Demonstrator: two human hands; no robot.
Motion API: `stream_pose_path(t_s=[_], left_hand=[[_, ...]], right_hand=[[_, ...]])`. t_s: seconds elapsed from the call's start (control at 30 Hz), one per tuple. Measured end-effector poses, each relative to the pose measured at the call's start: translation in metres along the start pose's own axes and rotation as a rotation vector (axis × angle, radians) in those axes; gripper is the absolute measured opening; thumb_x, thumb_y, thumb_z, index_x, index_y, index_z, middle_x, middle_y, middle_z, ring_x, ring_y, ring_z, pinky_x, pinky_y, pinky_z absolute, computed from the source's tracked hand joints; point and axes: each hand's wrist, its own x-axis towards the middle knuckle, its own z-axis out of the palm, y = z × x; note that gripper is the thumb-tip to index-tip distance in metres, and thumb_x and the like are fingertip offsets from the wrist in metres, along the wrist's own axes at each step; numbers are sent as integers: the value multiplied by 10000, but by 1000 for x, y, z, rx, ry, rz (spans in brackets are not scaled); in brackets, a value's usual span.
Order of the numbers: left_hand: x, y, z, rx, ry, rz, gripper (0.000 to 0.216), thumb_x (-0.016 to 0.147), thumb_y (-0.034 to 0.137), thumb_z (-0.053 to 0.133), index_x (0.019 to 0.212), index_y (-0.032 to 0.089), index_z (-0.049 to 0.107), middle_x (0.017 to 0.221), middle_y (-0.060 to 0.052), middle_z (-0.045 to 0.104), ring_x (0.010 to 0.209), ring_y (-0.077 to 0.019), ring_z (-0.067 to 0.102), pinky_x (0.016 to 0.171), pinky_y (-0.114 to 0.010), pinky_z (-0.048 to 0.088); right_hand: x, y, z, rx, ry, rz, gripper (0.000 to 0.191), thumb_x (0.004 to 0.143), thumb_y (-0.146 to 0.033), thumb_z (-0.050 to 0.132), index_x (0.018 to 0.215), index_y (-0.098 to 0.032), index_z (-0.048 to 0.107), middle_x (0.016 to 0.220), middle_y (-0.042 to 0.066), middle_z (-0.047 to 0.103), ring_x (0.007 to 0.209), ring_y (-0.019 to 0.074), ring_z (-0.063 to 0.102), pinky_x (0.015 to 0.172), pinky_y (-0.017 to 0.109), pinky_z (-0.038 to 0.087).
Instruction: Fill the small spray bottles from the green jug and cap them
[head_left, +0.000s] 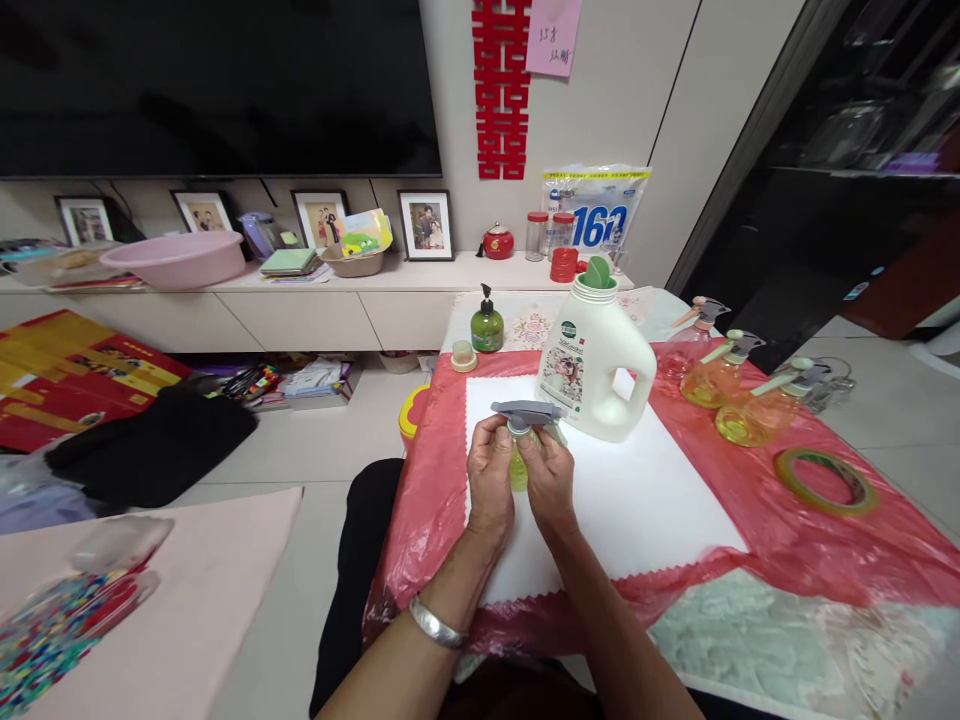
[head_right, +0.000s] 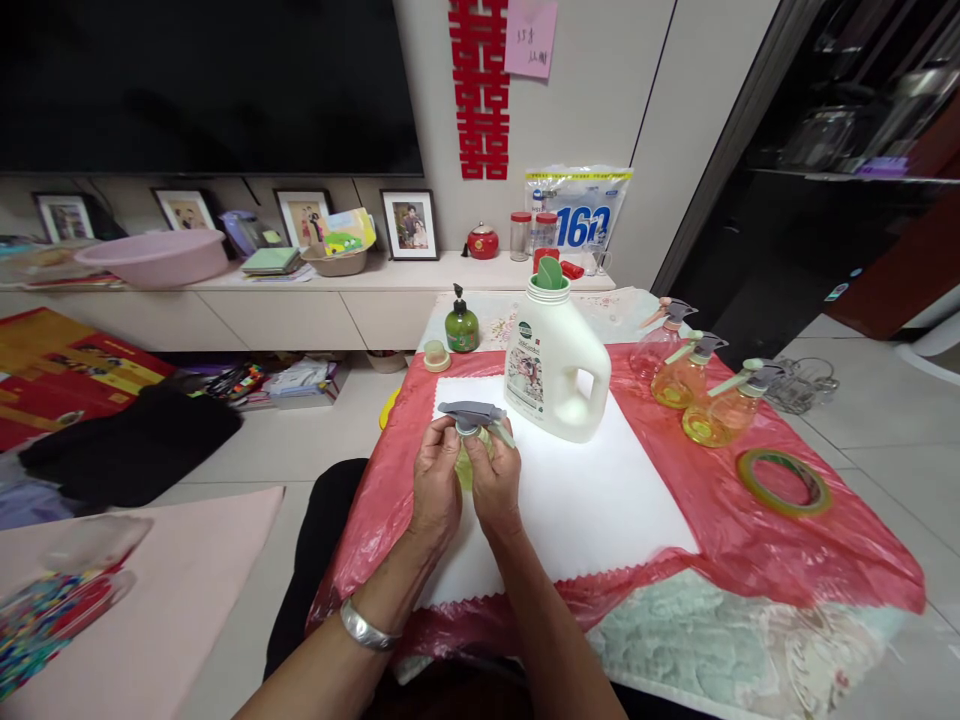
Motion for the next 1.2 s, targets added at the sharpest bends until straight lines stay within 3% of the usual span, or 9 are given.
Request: stream_pose_path(t_s=[0.17, 0.47, 0.6, 0.8, 0.97, 1.2], left_hand=[[-1, 4, -1, -92, -24, -19, 390, 760, 520, 803, 985, 227, 676, 992, -5, 697, 964, -163, 623, 904, -284, 473], [2, 4, 1, -46, 6, -31, 435, 710, 555, 825, 925, 212, 667, 926, -8, 686, 883, -167, 628, 851, -299, 489], [1, 1, 0, -32, 4, -37, 431, 740, 565, 801, 955, 214, 676, 961, -20, 696, 942, -180, 640, 912, -317, 491], [4, 0, -22, -32, -187, -84, 488, 761, 416, 800, 1190, 247, 638, 1300, -76, 660, 1305, -244, 565, 1123, -389, 416], [8, 1, -44, 252, -404, -142, 782, 633, 185, 848, 1359, 255, 567, 1444, -102, 598, 1392, -303, 513, 1189, -456, 364], [2, -10, -44, 394, -227, -34, 694, 600, 238, 837, 1263, 245, 632, 1348, -101, 651, 1347, -352, 542, 1152, -484, 407]], right_hand=[[-2, 5, 3, -4, 31, 13, 243, 888, -368, 617, 1031, -200, 718, 1067, 76, 709, 1051, 230, 652, 1002, 401, 485], [-3, 0, 4, -22, 69, 7, 235, 881, -359, 613, 1011, -203, 733, 1046, 71, 716, 1052, 239, 649, 1002, 412, 478], [-3, -2, 1, -33, 24, 15, 288, 902, -391, 600, 1081, -209, 733, 1073, 73, 716, 1077, 239, 648, 1013, 403, 474], [0, -2, -6, -55, -41, 27, 356, 919, -434, 582, 1163, -219, 725, 1113, 72, 709, 1123, 252, 618, 1046, 419, 447], [1, 4, -6, -52, -40, 34, 343, 895, -432, 603, 1125, -218, 739, 1068, 74, 705, 1059, 256, 618, 1023, 434, 464], [-3, 5, 3, -104, 56, 4, 319, 908, -419, 573, 1087, -211, 736, 1089, 96, 693, 1101, 253, 599, 1019, 428, 468]])
